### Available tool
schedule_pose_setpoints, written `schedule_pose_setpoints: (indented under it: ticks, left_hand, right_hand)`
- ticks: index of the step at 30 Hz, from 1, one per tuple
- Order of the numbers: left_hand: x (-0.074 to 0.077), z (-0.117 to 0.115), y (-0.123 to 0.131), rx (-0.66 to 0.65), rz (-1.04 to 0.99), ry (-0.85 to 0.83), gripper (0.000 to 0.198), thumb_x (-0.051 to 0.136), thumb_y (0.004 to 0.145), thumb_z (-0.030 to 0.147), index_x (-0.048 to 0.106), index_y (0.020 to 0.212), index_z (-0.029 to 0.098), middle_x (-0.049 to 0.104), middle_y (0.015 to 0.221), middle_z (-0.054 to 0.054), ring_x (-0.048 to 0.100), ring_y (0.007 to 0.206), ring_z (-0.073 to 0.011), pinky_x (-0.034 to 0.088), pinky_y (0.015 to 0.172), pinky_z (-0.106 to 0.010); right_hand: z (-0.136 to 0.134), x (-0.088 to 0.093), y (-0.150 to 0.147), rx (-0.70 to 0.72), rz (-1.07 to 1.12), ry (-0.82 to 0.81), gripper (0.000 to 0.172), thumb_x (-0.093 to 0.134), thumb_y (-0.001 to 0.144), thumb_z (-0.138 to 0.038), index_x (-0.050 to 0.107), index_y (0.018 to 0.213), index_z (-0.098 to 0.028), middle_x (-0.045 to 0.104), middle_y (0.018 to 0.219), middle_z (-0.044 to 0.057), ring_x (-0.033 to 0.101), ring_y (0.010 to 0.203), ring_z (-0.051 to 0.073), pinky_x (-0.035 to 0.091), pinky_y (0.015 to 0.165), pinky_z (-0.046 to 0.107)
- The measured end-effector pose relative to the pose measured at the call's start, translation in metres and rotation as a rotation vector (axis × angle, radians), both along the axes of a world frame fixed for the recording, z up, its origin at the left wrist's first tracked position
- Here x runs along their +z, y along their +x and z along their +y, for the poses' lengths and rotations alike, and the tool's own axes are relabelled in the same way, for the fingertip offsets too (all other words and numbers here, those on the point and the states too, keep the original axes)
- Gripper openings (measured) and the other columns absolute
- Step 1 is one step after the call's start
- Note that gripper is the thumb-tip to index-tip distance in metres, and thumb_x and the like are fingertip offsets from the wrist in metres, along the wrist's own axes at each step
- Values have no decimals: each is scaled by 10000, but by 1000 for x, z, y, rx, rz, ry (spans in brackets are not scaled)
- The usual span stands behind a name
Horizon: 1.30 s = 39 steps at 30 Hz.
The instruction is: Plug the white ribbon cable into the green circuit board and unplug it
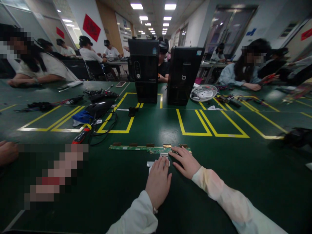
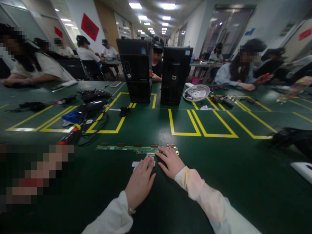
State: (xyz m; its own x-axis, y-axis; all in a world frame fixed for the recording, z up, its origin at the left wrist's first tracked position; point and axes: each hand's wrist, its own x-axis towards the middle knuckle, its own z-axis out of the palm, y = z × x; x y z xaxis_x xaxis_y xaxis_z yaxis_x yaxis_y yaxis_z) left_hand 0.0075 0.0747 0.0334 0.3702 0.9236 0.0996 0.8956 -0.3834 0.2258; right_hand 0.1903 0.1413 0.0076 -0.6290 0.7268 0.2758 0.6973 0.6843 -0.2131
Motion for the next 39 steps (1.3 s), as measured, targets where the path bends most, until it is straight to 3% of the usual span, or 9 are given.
schedule_pose_setpoints:
  ticks: [9, 15, 22, 29, 35, 39]
  left_hand:
    - [5, 6, -11, -80, 7, -21, 435, 398, 915, 244, 464, 1329, 129, 477, 1411, -115, 376, 1336, -251, 314, 1102, -466]
    - [0, 3, -5, -41, 16, -2, 478, 395, 921, 325, 449, 1345, 109, 453, 1427, -133, 361, 1343, -272, 314, 1099, -477]
    - [-1, 3, 0, -25, 44, -9, 453, 389, 923, 247, 445, 1342, 84, 454, 1421, -154, 371, 1335, -279, 327, 1093, -484]
    - [0, 5, -4, -16, -45, 35, 408, 359, 922, 171, 465, 1310, 104, 521, 1357, -147, 441, 1291, -244, 325, 1094, -490]
    - [-4, 8, -9, -28, -136, 46, 450, 349, 930, 186, 370, 1376, 125, 459, 1418, -125, 371, 1341, -205, 318, 1103, -467]
    - [4, 11, -21, 33, -231, 46, 439, 340, 941, 234, 398, 1371, 171, 423, 1446, -109, 352, 1352, -227, 320, 1096, -482]
  right_hand:
    - [0, 0, 1, 8, 0, 1, 441, 463, 893, -302, 488, 1322, -201, 437, 1381, 127, 380, 1291, 249, 291, 1080, 522]
    - [0, 2, 0, 6, 0, 2, 443, 460, 889, -294, 490, 1321, -199, 442, 1377, 128, 386, 1288, 251, 291, 1081, 526]
    - [0, 2, 0, 7, -17, 0, 436, 454, 898, -297, 489, 1320, -191, 435, 1383, 122, 374, 1296, 249, 290, 1086, 518]
    - [-1, 4, -1, -7, -21, -13, 433, 456, 894, -285, 489, 1316, -194, 434, 1381, 124, 371, 1297, 247, 282, 1089, 518]
    - [0, 2, -1, -17, -37, -16, 436, 448, 900, -288, 476, 1323, -188, 426, 1388, 118, 360, 1302, 251, 272, 1094, 519]
    - [0, 3, -1, -13, -37, -24, 437, 448, 904, -313, 477, 1322, -188, 422, 1389, 119, 358, 1299, 255, 269, 1093, 519]
